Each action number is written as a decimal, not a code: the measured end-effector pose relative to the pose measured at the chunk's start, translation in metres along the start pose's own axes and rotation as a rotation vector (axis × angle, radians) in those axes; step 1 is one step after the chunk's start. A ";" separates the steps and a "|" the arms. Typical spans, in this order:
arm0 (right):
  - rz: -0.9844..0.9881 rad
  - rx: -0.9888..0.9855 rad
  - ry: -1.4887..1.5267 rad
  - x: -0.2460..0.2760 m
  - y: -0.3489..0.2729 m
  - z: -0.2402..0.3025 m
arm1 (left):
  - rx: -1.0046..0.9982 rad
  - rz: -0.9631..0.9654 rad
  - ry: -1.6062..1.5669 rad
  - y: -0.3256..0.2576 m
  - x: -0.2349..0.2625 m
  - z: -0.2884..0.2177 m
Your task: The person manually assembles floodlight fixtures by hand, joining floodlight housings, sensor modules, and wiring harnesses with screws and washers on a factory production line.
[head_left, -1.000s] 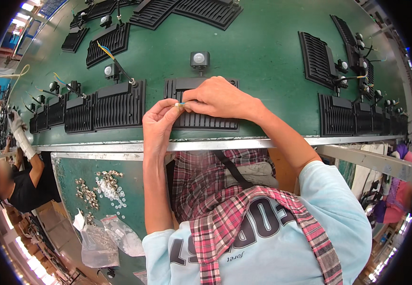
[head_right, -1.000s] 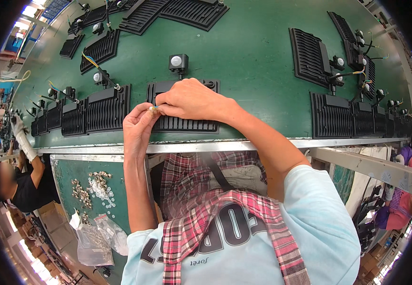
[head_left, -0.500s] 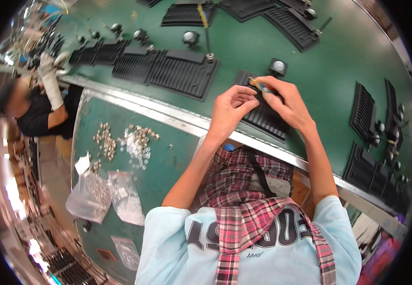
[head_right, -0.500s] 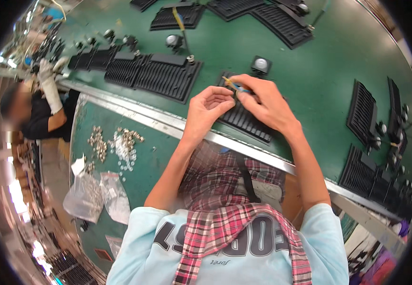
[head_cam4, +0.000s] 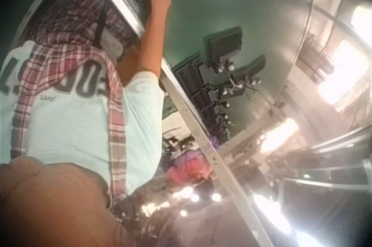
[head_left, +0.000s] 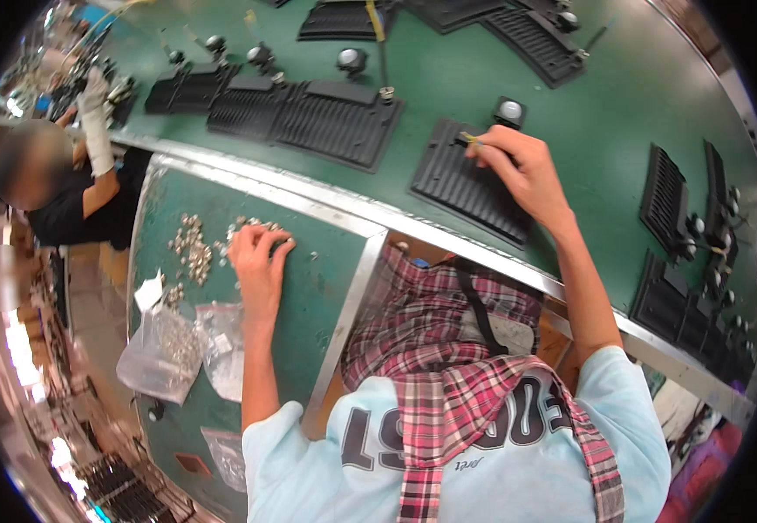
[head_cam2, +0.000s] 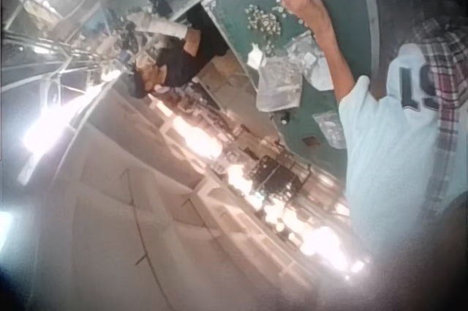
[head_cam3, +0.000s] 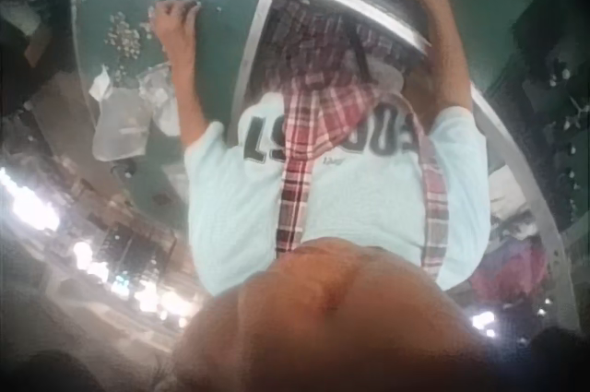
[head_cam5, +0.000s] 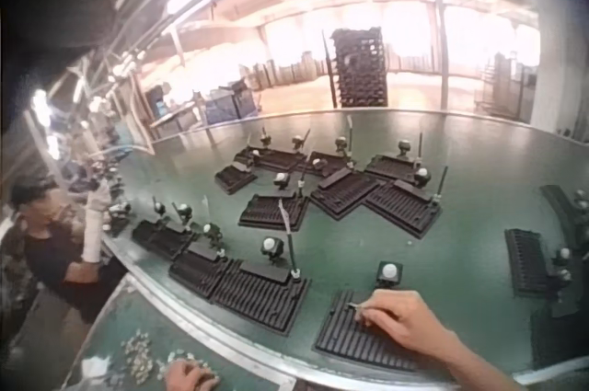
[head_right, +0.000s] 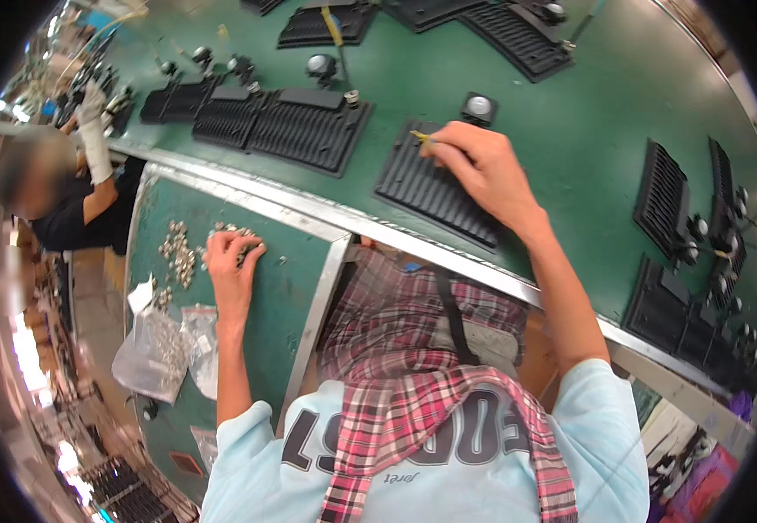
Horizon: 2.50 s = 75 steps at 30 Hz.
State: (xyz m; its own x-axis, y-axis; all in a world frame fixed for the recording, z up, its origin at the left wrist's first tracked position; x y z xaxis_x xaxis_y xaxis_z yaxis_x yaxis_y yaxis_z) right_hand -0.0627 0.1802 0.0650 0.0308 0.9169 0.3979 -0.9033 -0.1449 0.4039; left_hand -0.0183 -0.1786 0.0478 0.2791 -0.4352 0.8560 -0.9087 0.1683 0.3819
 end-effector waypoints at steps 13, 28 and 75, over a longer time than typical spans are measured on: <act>-0.003 -0.060 0.012 0.004 -0.002 -0.006 | 0.160 -0.064 -0.489 0.038 -0.034 -0.047; -0.017 -0.025 -0.056 0.001 -0.003 -0.006 | 0.517 0.245 -1.636 0.080 -0.152 -0.150; -0.150 -0.144 -0.073 0.108 -0.018 0.005 | -0.300 0.268 -0.772 0.070 -0.137 -0.253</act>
State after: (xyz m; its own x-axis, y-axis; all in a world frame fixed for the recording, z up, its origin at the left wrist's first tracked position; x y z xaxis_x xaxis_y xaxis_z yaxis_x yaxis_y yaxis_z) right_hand -0.0406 0.2804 0.1047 0.1954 0.8941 0.4031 -0.9380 0.0504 0.3429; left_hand -0.0414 0.1170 0.0450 -0.3199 -0.8074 0.4957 -0.7631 0.5297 0.3702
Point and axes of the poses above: each hand's wrist, its own y-axis towards the middle knuckle, its own x-axis out of the back of the hand, z = x × y, the point moved 9 cm from there along y, towards the middle knuckle, and after that the axes turned 2 degrees about -z, right-handed, at the moved point
